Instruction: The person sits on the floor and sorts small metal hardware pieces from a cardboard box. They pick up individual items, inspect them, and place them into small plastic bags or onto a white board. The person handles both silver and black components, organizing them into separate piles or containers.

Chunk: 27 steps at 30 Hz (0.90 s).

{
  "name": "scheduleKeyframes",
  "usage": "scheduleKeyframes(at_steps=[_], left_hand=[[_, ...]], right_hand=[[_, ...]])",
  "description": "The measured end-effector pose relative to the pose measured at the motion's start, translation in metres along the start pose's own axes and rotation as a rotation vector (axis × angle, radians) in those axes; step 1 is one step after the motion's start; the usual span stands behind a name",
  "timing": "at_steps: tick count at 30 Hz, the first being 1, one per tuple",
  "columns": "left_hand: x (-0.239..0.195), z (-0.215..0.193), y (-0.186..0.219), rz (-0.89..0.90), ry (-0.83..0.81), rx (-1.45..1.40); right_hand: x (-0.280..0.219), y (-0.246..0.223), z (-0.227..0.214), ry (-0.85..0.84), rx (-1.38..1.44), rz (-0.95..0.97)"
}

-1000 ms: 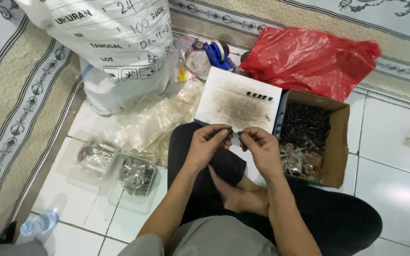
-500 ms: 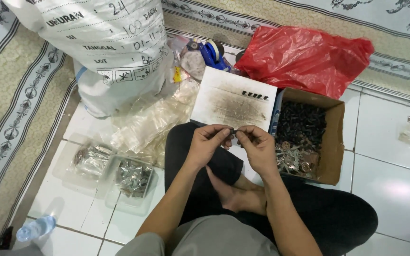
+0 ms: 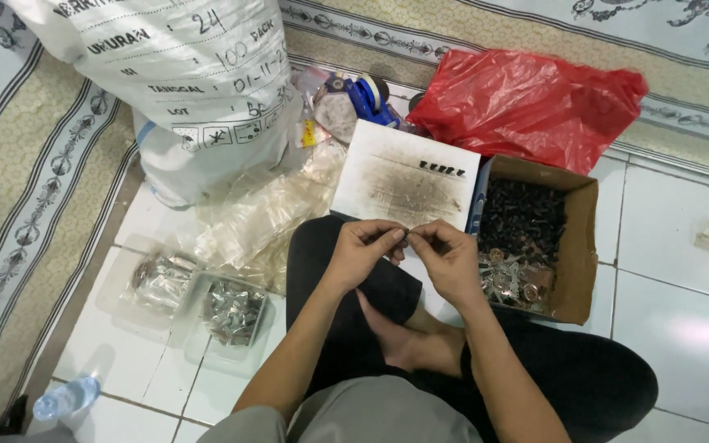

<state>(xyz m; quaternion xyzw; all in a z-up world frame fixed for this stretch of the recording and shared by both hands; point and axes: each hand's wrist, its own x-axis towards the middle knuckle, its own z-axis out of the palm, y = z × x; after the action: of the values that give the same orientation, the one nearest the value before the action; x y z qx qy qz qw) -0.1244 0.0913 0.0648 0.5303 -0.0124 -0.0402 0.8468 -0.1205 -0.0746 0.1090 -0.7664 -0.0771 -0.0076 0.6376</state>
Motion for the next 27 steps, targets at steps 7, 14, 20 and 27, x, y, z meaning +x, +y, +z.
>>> scheduleKeyframes(at_steps=[7, 14, 20, 27], left_hand=[[0.007, -0.005, -0.012, -0.044, -0.016, -0.016], [0.012, -0.007, -0.015, -0.041, -0.050, 0.014], [0.013, -0.008, -0.035, -0.022, -0.009, 0.029], [0.029, -0.012, -0.069, -0.046, 0.099, -0.003]], right_hand=[[0.007, 0.024, -0.010, -0.007, 0.103, 0.144], [0.006, 0.027, -0.007, 0.005, 0.090, 0.136], [0.008, 0.039, -0.003, 0.008, 0.058, 0.207], [0.019, 0.062, 0.003, 0.118, 0.064, 0.241]])
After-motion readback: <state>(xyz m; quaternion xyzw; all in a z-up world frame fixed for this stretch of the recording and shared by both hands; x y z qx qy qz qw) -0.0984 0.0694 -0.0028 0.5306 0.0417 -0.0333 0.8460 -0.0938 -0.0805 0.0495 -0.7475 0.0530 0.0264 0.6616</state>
